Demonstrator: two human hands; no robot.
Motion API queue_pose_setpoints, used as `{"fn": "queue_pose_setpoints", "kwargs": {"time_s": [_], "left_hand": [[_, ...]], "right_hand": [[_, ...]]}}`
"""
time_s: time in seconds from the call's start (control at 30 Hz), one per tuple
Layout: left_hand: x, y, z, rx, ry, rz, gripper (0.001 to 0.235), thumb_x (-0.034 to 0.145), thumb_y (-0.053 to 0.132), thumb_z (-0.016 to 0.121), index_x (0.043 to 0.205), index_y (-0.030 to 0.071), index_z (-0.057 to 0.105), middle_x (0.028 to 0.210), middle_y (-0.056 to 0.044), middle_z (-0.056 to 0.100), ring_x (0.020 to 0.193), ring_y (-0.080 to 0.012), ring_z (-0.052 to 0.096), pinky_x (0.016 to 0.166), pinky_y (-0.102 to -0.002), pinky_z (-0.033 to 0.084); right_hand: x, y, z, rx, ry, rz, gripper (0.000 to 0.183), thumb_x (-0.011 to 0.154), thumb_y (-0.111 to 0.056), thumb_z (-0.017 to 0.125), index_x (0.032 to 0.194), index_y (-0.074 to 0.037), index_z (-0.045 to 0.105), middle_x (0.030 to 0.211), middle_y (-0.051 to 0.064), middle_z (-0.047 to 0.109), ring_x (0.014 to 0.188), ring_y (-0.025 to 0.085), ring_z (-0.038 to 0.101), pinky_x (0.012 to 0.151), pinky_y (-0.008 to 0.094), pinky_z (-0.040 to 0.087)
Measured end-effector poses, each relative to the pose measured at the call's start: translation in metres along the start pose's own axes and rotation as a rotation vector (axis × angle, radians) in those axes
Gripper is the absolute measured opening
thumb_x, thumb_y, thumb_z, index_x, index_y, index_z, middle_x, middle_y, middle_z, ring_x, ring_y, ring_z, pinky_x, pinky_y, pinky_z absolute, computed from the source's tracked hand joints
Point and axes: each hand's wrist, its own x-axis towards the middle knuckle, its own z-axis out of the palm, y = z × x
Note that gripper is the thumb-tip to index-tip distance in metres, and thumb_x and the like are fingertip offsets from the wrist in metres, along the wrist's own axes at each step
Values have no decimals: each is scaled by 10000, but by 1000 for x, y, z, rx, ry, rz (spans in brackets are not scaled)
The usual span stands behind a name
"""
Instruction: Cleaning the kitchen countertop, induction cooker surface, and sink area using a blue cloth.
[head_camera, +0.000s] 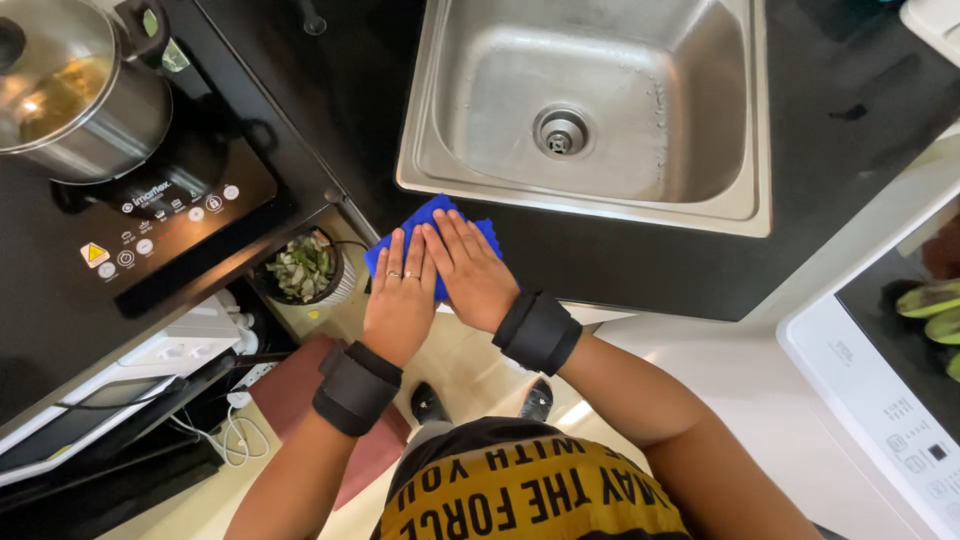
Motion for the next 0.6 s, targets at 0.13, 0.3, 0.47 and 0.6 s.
{"fn": "queue_pose_setpoints", "kwargs": {"time_s": [0.13,0.3,0.47,0.6], "left_hand": [[3,14,1,60,-39,-39,607,934,165,502,1506,-30,440,1617,-188,402,1504,-418,349,1222,-522,276],[10,47,-1,239,-121,-41,689,910,178,502,1545,-50,364,1628,-219,368,1488,-469,310,1205,-552,249],[28,107,9,191,-116,33,639,908,175,504,1498,-57,421,1609,-238,365,1481,-490,313,1196,-576,252],[48,168,22,48,-5,132,608,920,165,509,1484,-60,471,1591,-251,387,1471,-506,330,1197,-590,263]], "right_hand": [[-5,1,-9,113,12,-3,750,832,-115,581,1509,101,339,1589,309,324,1509,440,289,1241,510,235],[-31,15,-9,7,71,-6,673,896,-67,549,1526,90,374,1605,290,357,1533,408,310,1276,478,245],[-85,47,-33,-8,70,58,692,875,-58,552,1524,97,369,1602,292,359,1529,412,319,1268,476,250],[-144,83,-57,-38,93,146,741,834,-41,597,1521,112,366,1604,296,357,1523,424,325,1265,481,249]]}}
